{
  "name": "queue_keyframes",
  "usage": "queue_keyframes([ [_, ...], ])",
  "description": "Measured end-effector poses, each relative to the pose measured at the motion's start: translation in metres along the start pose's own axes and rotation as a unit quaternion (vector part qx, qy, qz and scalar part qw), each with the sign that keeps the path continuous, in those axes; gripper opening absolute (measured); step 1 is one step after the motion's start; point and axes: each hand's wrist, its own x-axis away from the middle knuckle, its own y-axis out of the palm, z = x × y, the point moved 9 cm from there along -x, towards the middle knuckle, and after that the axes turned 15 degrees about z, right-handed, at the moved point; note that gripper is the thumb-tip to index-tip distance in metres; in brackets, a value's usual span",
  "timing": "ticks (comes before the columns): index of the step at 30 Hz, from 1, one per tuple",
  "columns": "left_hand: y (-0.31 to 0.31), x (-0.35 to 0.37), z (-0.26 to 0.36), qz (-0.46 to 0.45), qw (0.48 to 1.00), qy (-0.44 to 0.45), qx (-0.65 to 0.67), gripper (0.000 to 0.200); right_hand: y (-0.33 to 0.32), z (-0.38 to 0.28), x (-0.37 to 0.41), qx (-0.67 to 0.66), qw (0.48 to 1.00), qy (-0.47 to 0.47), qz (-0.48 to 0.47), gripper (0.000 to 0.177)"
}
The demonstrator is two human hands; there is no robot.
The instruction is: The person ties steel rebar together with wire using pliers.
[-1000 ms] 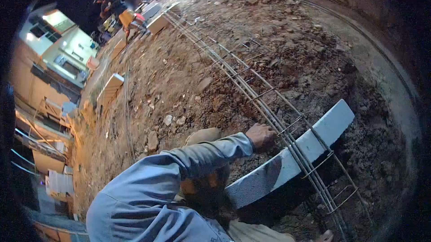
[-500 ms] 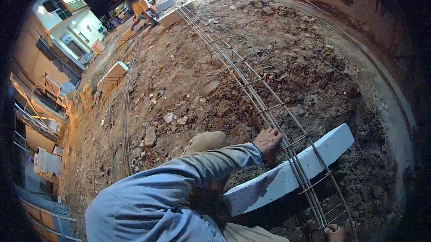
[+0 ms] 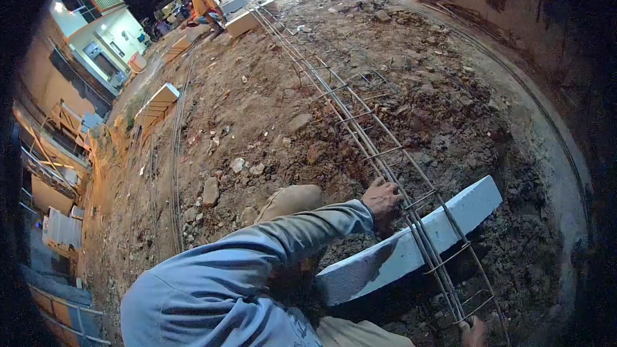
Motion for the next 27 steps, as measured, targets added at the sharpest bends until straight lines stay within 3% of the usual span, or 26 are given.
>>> queue_keyframes([
  [1, -0.001, -0.001, 0.001, 0.011, 1.0, 0.008, -0.007, 0.035, 0.005, 0.003, 0.006, 0.002, 1.0, 0.002, -0.001, 0.022],
  [3, 0.002, -0.002, 0.003, 0.007, 1.0, 0.0, -0.027, 0.035, -0.009, -0.003, 0.015, 0.071, 0.982, -0.072, 0.158, 0.024],
  [4, -0.003, -0.003, 0.007, -0.005, 1.0, -0.009, -0.014, 0.033, -0.013, -0.022, 0.016, 0.074, 0.997, 0.003, -0.011, 0.027],
  [7, -0.005, -0.002, 0.013, -0.01, 1.0, -0.003, -0.005, 0.036, -0.017, -0.03, 0.02, 0.115, 0.991, 0.07, -0.024, 0.03],
  [8, -0.001, -0.001, 0.014, -0.004, 1.0, -0.006, -0.01, 0.036, -0.003, -0.005, 0.019, 0.074, 0.995, 0.005, 0.059, 0.034],
  [13, -0.007, 0.003, 0.018, 0.013, 1.0, 0.002, -0.007, 0.039, -0.015, -0.022, 0.019, 0.094, 0.995, 0.034, 0.007, 0.034],
  [15, 0.004, -0.003, 0.017, -0.024, 1.0, 0.002, -0.009, 0.039, -0.011, -0.015, 0.015, 0.099, 0.995, 0.031, 0.0, 0.033],
  [18, 0.005, -0.003, 0.018, -0.027, 1.0, 0.001, 0.005, 0.038, -0.011, -0.014, 0.016, 0.127, 0.991, -0.012, 0.03, 0.021],
  [21, -0.001, -0.001, 0.016, -0.009, 0.999, 0.0, 0.033, 0.035, -0.007, -0.019, 0.019, 0.037, 0.998, -0.03, 0.035, 0.013],
  [23, -0.005, 0.0, 0.018, 0.021, 0.998, 0.011, 0.063, 0.036, -0.011, -0.014, 0.019, 0.046, 0.987, -0.066, 0.141, 0.017],
  [27, -0.009, -0.002, 0.017, -0.005, 0.996, 0.003, 0.093, 0.04, -0.003, 0.014, 0.002, 0.096, 0.967, -0.101, 0.213, 0.012],
])
